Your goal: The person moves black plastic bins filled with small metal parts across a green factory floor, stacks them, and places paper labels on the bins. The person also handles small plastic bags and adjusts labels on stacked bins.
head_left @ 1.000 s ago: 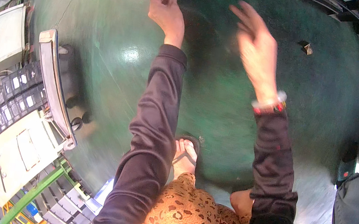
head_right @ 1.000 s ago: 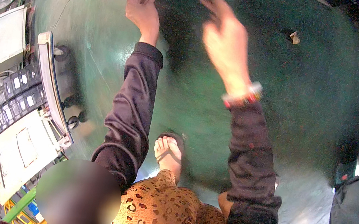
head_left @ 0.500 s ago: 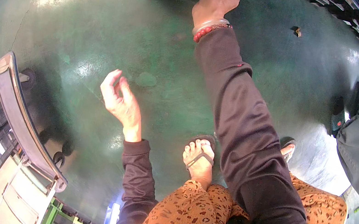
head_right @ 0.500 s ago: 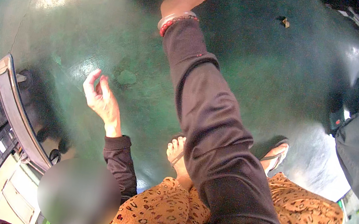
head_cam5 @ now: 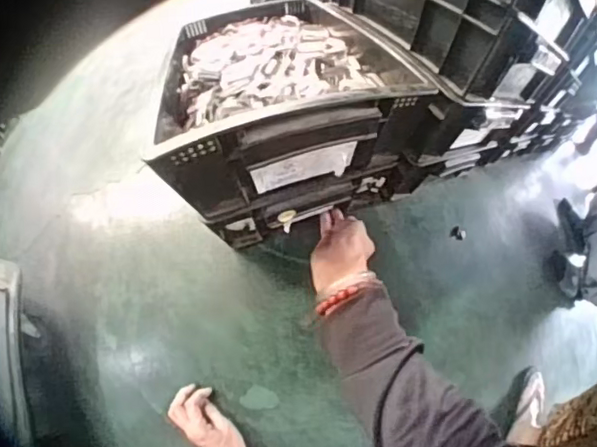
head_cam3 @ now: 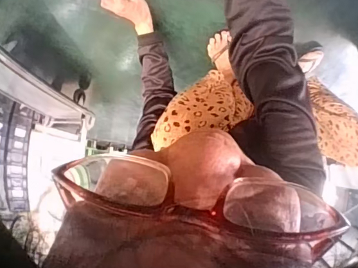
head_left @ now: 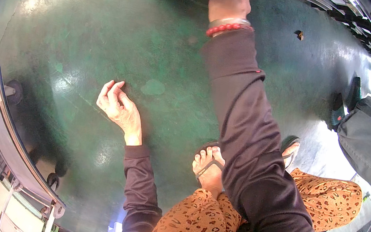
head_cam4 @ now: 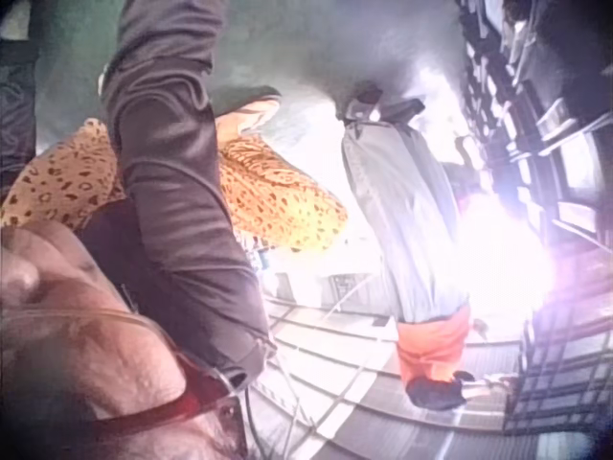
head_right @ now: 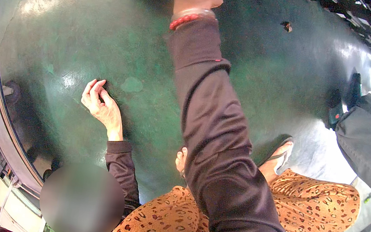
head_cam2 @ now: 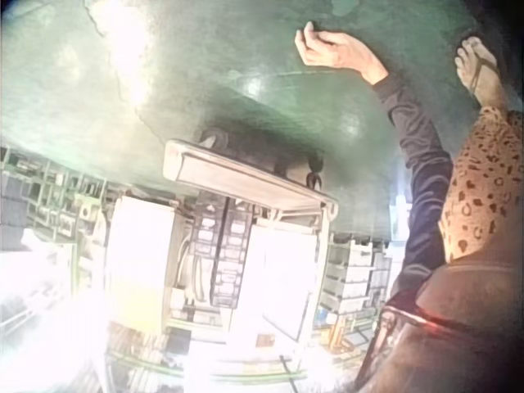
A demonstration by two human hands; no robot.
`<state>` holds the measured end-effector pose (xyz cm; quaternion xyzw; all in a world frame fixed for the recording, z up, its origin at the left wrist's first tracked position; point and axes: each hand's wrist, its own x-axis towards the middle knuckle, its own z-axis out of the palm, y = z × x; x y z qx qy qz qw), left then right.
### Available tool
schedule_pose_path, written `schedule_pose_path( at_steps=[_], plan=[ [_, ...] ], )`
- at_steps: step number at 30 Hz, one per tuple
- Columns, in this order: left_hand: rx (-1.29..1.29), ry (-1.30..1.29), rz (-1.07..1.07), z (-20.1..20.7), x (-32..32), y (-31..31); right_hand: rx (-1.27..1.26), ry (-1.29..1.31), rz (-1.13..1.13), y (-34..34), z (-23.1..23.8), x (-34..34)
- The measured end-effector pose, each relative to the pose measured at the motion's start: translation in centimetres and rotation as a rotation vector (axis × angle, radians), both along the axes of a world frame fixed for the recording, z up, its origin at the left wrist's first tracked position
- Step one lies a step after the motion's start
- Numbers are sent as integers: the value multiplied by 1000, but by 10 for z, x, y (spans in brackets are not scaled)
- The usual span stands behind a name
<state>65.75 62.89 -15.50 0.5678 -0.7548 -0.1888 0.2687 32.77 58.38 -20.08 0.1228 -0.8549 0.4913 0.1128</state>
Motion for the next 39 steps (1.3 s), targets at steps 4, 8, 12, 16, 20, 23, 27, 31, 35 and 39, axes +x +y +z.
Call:
schedule_pose_path(
  at_steps=[4, 8, 12, 16, 20, 23, 27, 31, 35, 39],
  plan=[
    [18, 59, 5, 0, 1, 0, 558, 393, 178, 20, -19, -17],
    [3, 27, 2, -1, 0, 0, 151, 334, 204, 21, -26, -22],
    [-6, 4, -4, -2, -1, 0, 736, 442, 241, 10, -8, -16],
    [-41, -3, -10, -3, -2, 0, -960, -594, -187, -18, 9, -4],
    [-83, -57, -42, -4, -1, -1, -866, -556, -288, -28, 15, 1],
    [-44, -13, -27, -6, 0, -1, -901, -565, -273, -26, 18, 3],
    [-92, -74, -40, -8, 0, -3, -839, -469, -260, -30, 18, 9],
    [-94, -85, -24, -8, -2, -2, -783, -445, -263, -34, 14, 16],
    [-75, -72, -5, -8, -4, -1, -891, -483, -235, -35, 17, 22],
    [-63, -77, -8, -7, -3, -1, -630, -479, -186, -26, 24, 25]
  ],
)
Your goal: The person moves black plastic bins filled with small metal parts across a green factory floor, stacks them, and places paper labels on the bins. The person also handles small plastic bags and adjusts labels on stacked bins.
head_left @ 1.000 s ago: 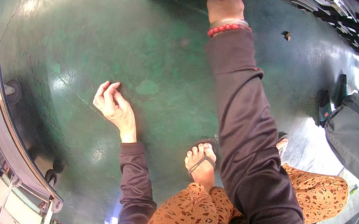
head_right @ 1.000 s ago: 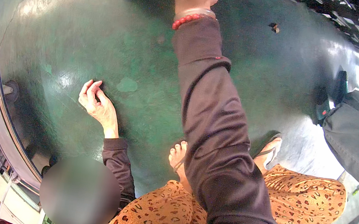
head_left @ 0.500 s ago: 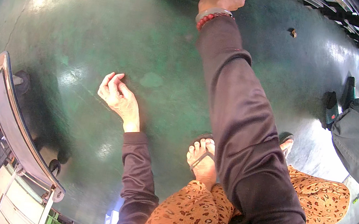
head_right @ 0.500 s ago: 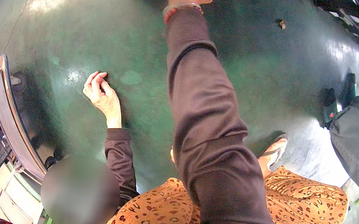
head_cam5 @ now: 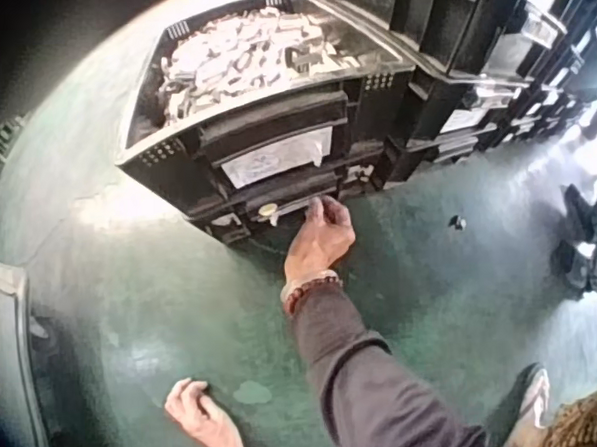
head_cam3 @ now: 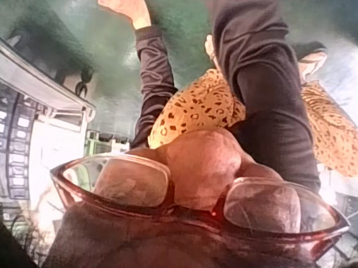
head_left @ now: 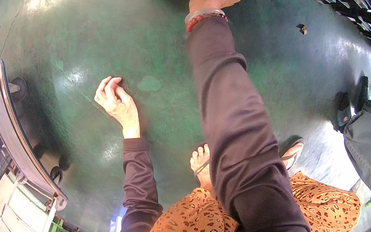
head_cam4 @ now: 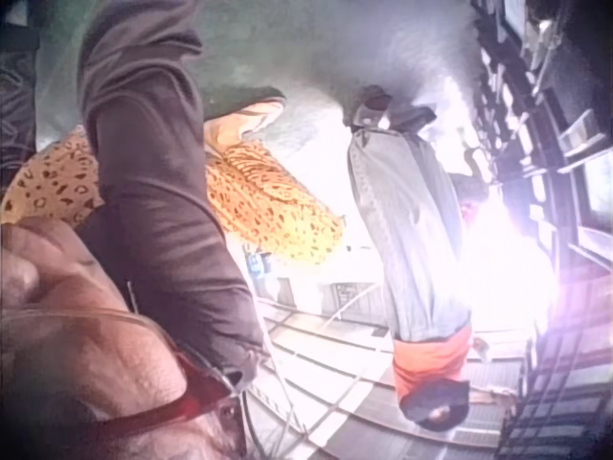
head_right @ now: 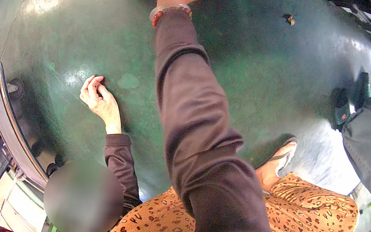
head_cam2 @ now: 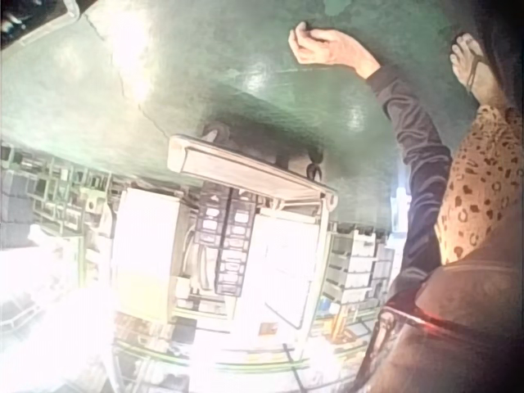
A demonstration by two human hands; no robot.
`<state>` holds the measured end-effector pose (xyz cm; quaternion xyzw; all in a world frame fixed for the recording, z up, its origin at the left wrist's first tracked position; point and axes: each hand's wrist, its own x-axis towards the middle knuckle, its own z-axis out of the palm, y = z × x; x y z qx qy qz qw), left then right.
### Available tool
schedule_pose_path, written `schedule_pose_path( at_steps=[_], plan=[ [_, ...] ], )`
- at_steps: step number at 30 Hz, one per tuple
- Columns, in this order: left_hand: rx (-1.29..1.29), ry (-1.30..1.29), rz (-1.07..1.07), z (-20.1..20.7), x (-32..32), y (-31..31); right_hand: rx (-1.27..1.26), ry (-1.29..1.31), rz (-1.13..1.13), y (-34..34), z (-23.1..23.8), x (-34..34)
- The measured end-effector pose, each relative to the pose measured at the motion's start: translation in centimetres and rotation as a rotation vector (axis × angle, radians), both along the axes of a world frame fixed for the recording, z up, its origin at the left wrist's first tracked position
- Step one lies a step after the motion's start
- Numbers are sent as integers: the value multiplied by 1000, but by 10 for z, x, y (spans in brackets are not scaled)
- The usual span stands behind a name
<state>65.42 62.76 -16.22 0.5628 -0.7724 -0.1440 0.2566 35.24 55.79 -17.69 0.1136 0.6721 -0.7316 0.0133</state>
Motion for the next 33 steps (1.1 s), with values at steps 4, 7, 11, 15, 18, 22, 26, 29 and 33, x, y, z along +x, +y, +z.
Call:
schedule_pose_path(
  at_steps=[4, 7, 11, 15, 18, 22, 26, 29, 33],
  plan=[
    [7, 18, -4, 0, 0, 0, 76, 134, 74, 8, 0, -9],
    [-8, 12, -10, 1, 0, 0, 54, 193, 92, 8, -5, -16],
    [-15, 12, -6, 1, -1, 0, 342, 418, 127, 13, -12, -13],
    [-24, -3, -13, 1, -2, 0, 193, 371, 70, 21, -10, -15],
    [-47, -14, -26, 1, -1, -1, 15, 323, 51, 16, -6, -13],
    [-61, -40, -22, 1, -2, -2, -44, 229, -36, 1, -3, -8],
    [-37, 14, 0, 2, -3, -1, -179, 153, -42, -4, -6, -8],
    [-40, 17, 1, 3, -3, -2, -169, 187, 14, -1, -11, -14],
    [-47, -3, -14, 3, -1, -3, 151, 467, -38, -1, -16, -19]
  ],
)
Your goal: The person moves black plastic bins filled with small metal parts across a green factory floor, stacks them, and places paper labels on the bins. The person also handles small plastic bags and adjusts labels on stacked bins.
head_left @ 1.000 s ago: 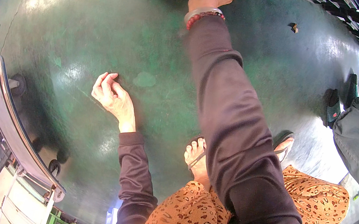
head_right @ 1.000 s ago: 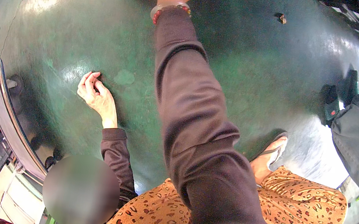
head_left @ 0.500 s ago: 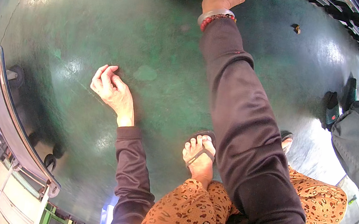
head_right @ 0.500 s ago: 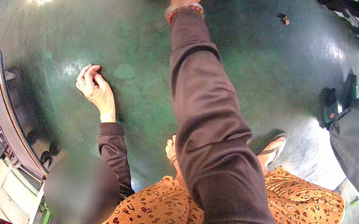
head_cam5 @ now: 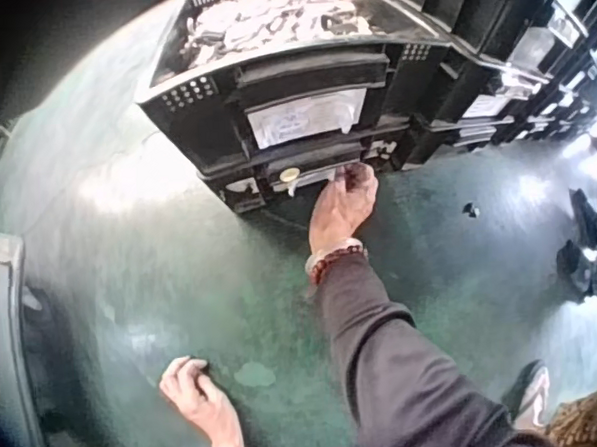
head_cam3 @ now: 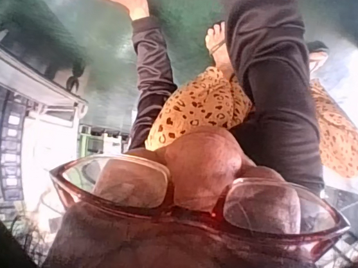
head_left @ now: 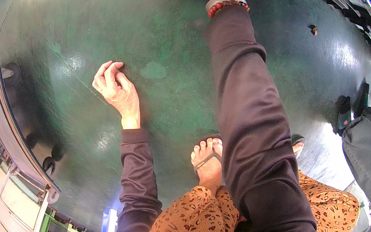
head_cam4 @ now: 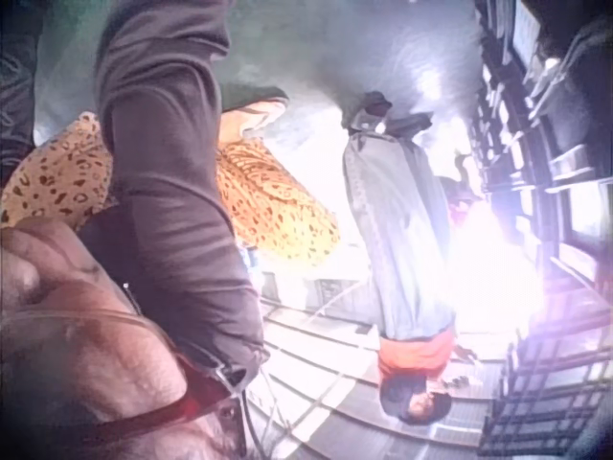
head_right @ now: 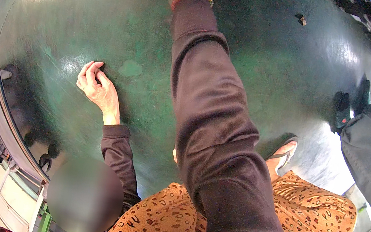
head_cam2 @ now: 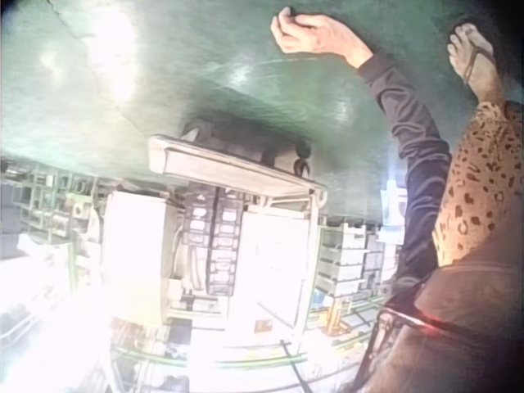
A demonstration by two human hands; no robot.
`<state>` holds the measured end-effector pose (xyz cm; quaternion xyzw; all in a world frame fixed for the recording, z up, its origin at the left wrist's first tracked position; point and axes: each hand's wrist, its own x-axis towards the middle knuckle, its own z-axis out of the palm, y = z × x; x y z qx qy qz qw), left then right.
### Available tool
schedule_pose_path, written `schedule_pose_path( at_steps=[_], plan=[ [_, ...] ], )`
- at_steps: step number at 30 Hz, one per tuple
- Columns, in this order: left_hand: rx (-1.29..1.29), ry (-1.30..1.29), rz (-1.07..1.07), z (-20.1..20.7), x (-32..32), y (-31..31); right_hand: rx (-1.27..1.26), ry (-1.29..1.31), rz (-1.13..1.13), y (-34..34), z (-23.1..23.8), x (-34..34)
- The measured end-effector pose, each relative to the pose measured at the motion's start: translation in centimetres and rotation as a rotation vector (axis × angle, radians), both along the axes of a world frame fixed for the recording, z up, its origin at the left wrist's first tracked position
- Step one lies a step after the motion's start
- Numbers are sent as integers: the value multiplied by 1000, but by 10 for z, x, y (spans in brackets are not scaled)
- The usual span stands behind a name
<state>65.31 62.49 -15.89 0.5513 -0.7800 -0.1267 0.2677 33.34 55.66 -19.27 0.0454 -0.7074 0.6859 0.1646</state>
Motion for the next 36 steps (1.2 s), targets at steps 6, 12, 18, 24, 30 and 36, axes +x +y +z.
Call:
schedule_pose_path(
  at_steps=[6, 12, 18, 24, 30, 36],
  plan=[
    [1, 1, 16, -1, -1, 1, 224, 76, 32, 7, 0, 2],
    [-2, -13, -1, 0, 0, -1, -289, -133, 107, 4, 7, 9],
    [27, -1, 13, -1, 1, 0, -587, -221, 44, -11, 5, 7],
    [16, -26, 27, -2, 1, -1, -239, -194, -3, -10, 1, 6],
    [18, -25, 28, -1, -1, 0, 105, 147, -18, -3, -1, 6],
    [-7, -32, 13, 0, 1, -2, 79, 137, 190, 13, -6, 2]
  ],
)
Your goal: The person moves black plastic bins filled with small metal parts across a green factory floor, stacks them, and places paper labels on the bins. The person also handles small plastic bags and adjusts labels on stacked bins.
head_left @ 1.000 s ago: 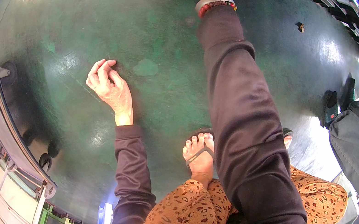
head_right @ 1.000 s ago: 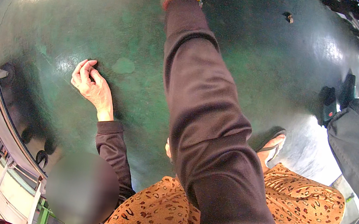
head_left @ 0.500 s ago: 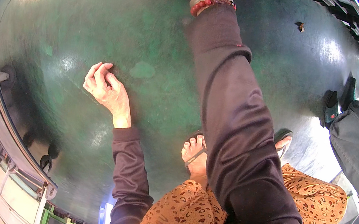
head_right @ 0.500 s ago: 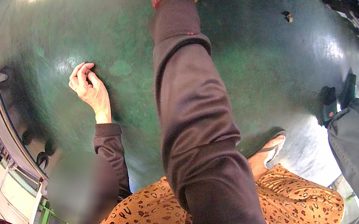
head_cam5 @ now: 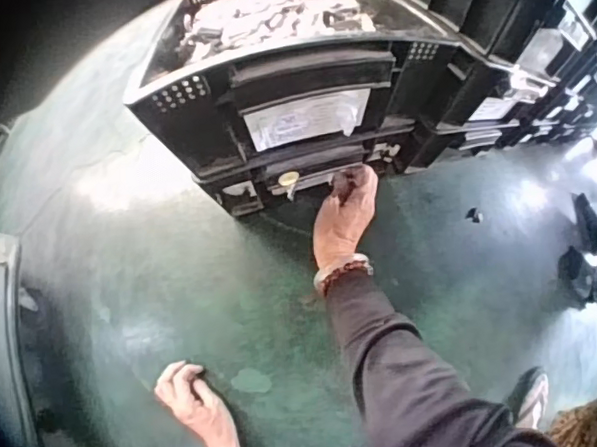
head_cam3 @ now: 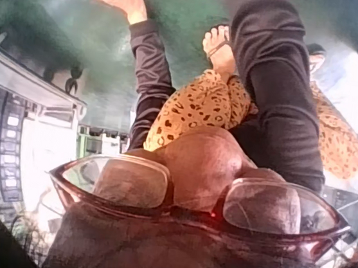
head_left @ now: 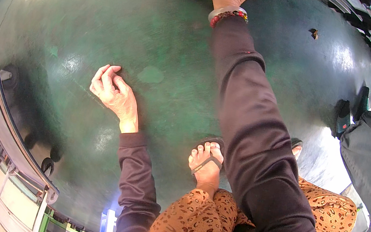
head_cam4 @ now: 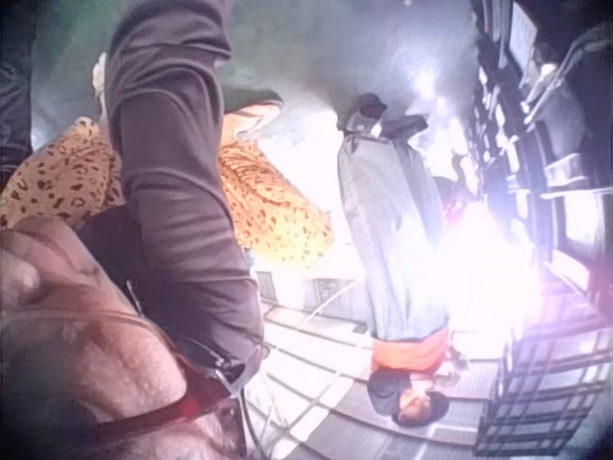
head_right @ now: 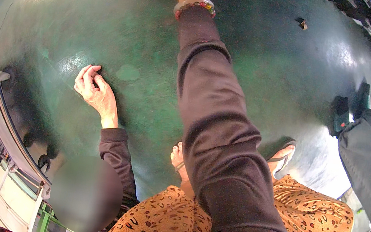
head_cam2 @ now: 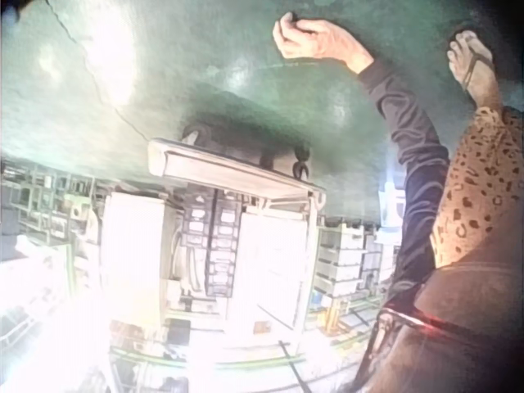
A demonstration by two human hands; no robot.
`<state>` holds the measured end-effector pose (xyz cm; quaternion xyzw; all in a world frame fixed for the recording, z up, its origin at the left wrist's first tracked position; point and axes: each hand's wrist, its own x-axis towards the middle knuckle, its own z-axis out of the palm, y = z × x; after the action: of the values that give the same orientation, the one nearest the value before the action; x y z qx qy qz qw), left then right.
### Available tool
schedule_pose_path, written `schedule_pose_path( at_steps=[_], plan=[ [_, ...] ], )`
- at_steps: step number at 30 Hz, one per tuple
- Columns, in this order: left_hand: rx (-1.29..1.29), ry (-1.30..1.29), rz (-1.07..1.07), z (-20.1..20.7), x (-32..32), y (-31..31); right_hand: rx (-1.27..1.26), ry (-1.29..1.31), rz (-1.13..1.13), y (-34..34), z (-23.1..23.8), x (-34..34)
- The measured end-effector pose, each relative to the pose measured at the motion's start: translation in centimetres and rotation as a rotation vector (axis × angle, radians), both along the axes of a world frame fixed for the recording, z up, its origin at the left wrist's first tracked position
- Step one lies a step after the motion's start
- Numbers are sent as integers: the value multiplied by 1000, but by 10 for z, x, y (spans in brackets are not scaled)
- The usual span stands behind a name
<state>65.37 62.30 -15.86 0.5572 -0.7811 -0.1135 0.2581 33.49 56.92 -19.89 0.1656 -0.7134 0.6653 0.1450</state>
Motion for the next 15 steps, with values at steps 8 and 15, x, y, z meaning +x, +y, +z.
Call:
schedule_pose_path(
  at_steps=[8, 15],
  plan=[
    [-10, -3, 12, 0, -2, 1, -52, -29, 111, 13, 13, -2],
    [-13, -29, 11, -2, -1, 0, -325, -236, -15, -13, -7, 3]
  ],
)
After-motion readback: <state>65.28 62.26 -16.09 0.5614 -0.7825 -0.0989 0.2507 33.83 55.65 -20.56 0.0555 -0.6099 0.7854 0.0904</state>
